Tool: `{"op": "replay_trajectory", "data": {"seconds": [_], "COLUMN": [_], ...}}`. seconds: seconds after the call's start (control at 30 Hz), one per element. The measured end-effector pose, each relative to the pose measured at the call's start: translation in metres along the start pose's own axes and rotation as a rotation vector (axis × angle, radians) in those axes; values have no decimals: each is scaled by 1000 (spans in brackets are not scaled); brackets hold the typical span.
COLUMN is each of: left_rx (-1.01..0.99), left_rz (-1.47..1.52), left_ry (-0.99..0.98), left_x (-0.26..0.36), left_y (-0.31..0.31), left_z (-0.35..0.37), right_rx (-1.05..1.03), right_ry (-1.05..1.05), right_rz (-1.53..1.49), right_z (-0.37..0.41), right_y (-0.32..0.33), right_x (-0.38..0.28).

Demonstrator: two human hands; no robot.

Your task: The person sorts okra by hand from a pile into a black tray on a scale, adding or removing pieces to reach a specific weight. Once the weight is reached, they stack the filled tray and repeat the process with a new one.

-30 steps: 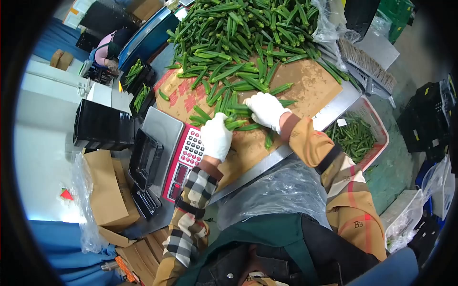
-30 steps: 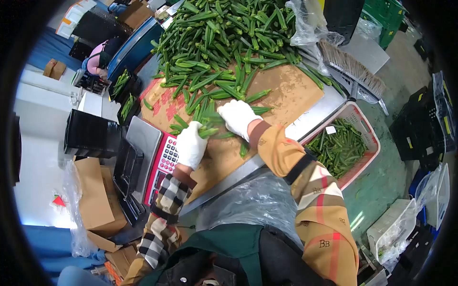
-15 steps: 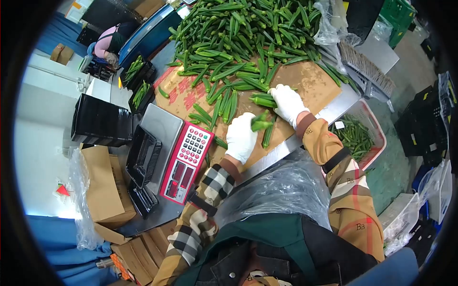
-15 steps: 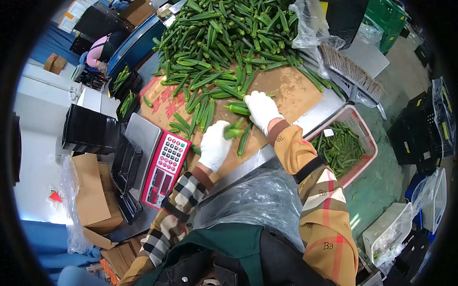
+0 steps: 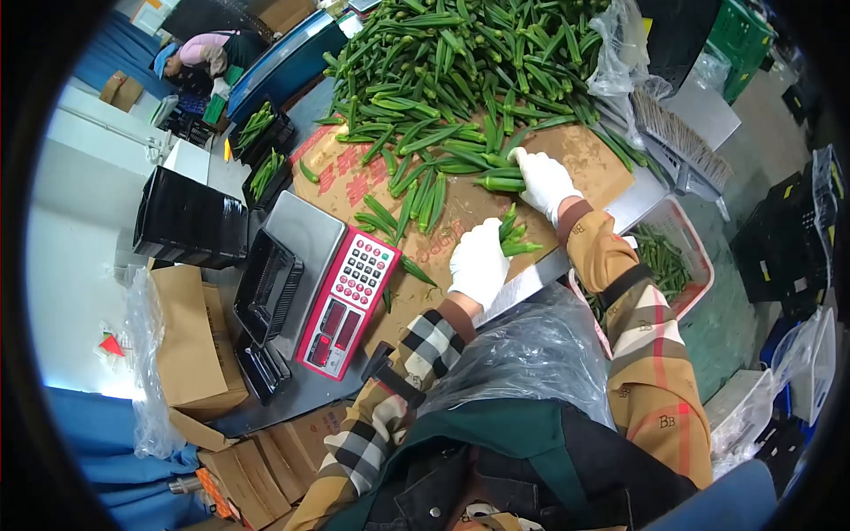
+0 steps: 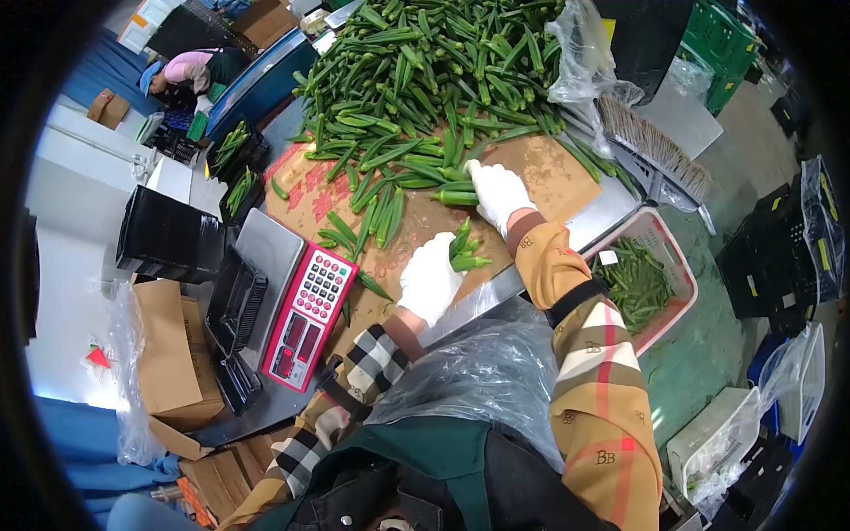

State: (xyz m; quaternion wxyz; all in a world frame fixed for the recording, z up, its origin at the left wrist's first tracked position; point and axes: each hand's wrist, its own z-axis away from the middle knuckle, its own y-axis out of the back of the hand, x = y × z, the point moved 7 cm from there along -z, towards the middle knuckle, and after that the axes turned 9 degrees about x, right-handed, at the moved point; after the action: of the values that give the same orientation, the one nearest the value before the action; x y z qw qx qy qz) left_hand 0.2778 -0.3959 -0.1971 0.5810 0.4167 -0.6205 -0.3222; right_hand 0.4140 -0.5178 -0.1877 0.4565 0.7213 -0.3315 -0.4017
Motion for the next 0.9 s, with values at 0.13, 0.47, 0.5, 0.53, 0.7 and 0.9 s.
{"op": "replay_trajectory", "data": {"seconds": [0.13,0.47,0.5,0.53,0.7,0.9], "left_rx": [-40,-255,-233,-210,-113,-3], "left_rz": [267,1884,1892,1900,1798,1495], "left_ry": [116,632,640,647,641,473], "left_x": [-15,-38,-39,-41,-67,-101], "left_y": [29,61,65,69,94,196], "left_z": [6,30,34,37,48,58], "right_rx": [12,-383,-439,-415,-452,-579], "right_ry": [-28,-584,-609,-638,-621,-436], "right_rz": [-14,-1747,-1702,-1745,-1708,-1873], "right_z": [-2,98,104,108,105,66], "right_y": [-11,-14,-17,-21,-16,2], "right_x": [10,-91,-97,-103,-143,-242]}}
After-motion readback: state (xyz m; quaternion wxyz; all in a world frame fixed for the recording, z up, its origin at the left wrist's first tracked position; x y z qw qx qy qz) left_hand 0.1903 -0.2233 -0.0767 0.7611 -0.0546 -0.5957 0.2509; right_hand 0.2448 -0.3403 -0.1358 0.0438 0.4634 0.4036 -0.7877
